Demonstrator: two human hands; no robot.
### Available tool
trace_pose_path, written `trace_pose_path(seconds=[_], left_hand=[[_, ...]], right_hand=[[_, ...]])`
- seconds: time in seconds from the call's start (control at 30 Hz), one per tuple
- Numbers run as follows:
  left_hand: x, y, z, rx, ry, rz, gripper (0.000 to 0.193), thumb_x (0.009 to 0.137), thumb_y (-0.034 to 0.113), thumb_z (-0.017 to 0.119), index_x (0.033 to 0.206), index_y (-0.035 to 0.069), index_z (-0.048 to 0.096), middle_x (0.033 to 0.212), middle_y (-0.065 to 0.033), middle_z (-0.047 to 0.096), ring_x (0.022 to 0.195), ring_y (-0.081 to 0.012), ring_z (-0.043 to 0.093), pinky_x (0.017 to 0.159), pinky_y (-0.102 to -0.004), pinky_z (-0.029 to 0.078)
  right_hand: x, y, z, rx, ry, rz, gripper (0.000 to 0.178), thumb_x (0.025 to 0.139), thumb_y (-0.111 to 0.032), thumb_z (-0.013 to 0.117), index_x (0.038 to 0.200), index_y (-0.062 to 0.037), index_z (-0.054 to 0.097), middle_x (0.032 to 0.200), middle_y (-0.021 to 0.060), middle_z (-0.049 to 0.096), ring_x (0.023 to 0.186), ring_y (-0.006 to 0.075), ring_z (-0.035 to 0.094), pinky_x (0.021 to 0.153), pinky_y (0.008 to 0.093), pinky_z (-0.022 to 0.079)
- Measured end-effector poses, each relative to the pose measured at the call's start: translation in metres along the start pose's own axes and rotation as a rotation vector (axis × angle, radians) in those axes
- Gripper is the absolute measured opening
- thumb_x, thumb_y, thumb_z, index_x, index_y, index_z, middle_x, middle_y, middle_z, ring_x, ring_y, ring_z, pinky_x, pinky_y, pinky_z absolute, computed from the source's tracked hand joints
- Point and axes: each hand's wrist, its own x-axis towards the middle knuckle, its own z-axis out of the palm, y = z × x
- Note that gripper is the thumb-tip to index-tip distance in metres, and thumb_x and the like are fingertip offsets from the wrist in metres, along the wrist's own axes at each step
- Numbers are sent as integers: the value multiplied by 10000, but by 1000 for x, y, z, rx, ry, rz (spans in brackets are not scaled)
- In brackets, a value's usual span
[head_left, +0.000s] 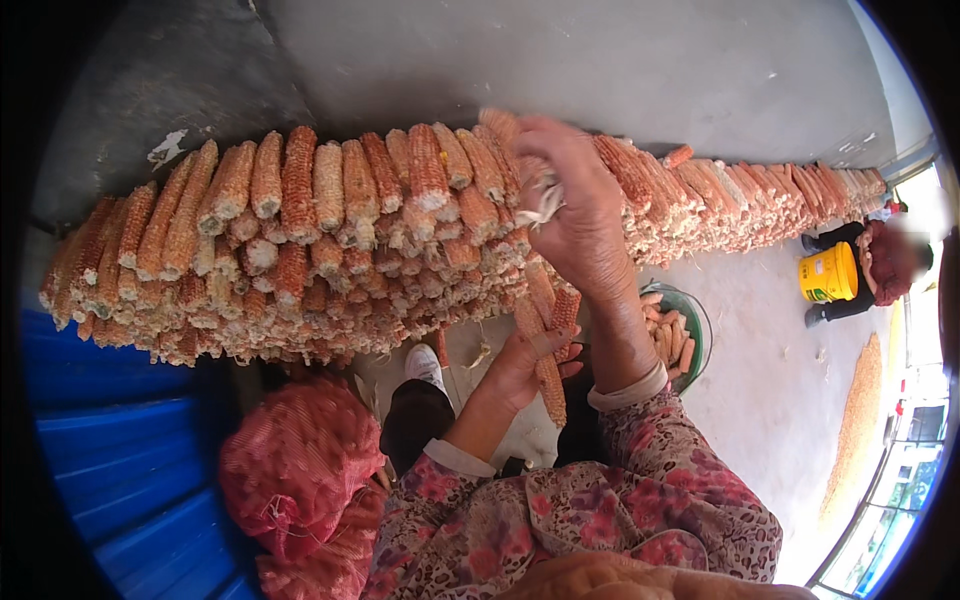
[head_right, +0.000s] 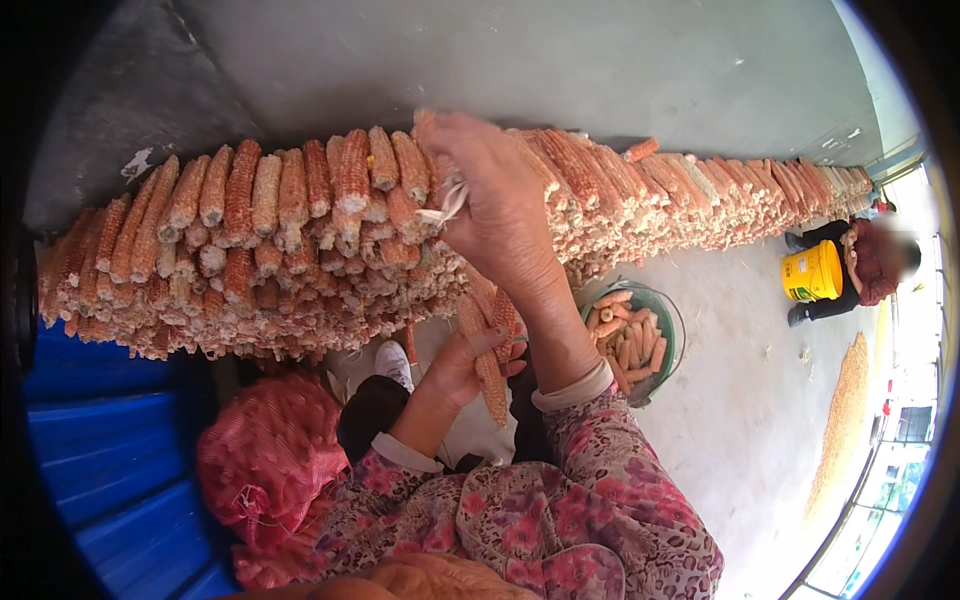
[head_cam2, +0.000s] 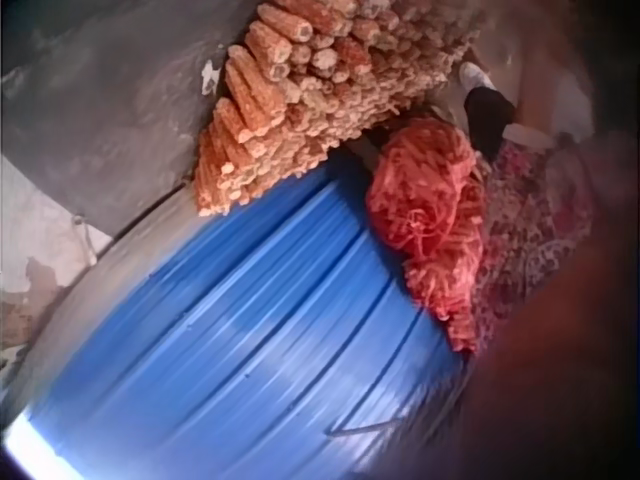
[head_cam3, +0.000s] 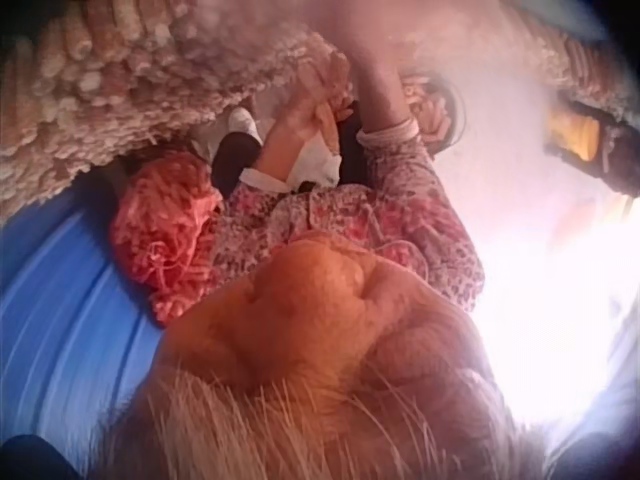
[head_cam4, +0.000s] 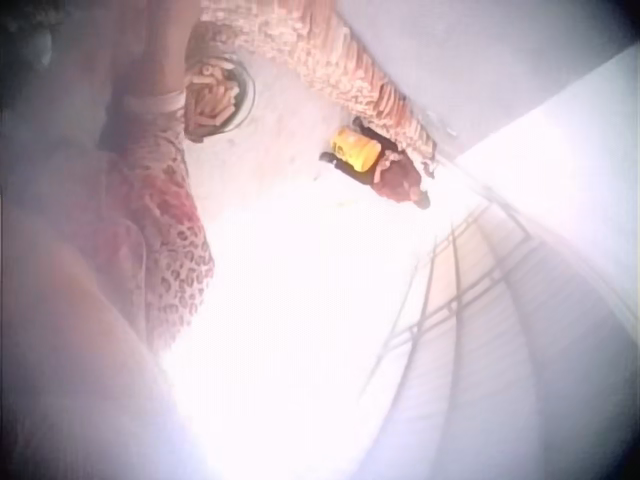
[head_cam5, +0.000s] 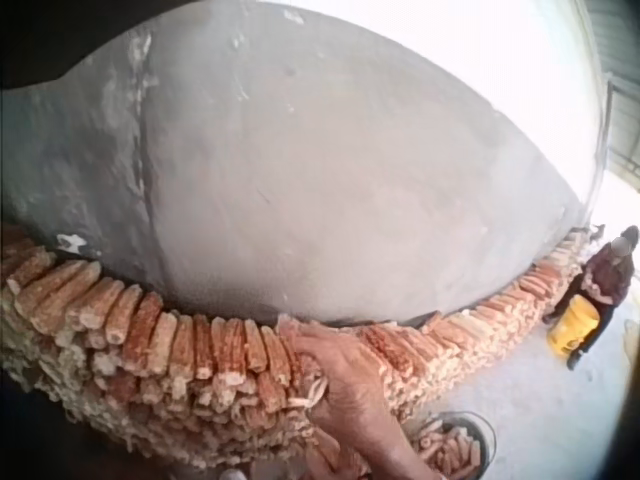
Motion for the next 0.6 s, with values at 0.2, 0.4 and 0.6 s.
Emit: trace_pose_path(seconds=[0.2, 0.4, 0.6], left_hand=[[-4, 2, 4, -30, 28, -15, 373, 935, 152, 735, 1269, 105, 576, 1137, -47, 664, 977, -191, 674, 819, -388, 612], [2, -4, 5, -11, -6, 3, 354, 955, 188, 711, 1277, 116, 580, 1137, -35, 664, 1043, -190, 663, 886, -431, 589], [7, -10, -3, 0, -91, 40, 383, 969, 203, 678, 1326, 130, 563, 1170, -30, 660, 1102, -179, 655, 944, -440, 571]], right_hand=[[-3, -1, -12, -43, -248, 3, 433, 905, -323, 691, 1255, -69, 664, 1318, 180, 663, 1268, 363, 601, 1164, 578, 330], [-3, 1, -1, -90, -199, 11, 317, 911, -199, 659, 1194, -57, 677, 1254, 180, 685, 1228, 353, 621, 1166, 587, 320], [-5, -3, -15, -71, -181, -4, 548, 882, -225, 735, 1375, -38, 584, 1365, 199, 624, 1300, 363, 576, 1167, 564, 335]])
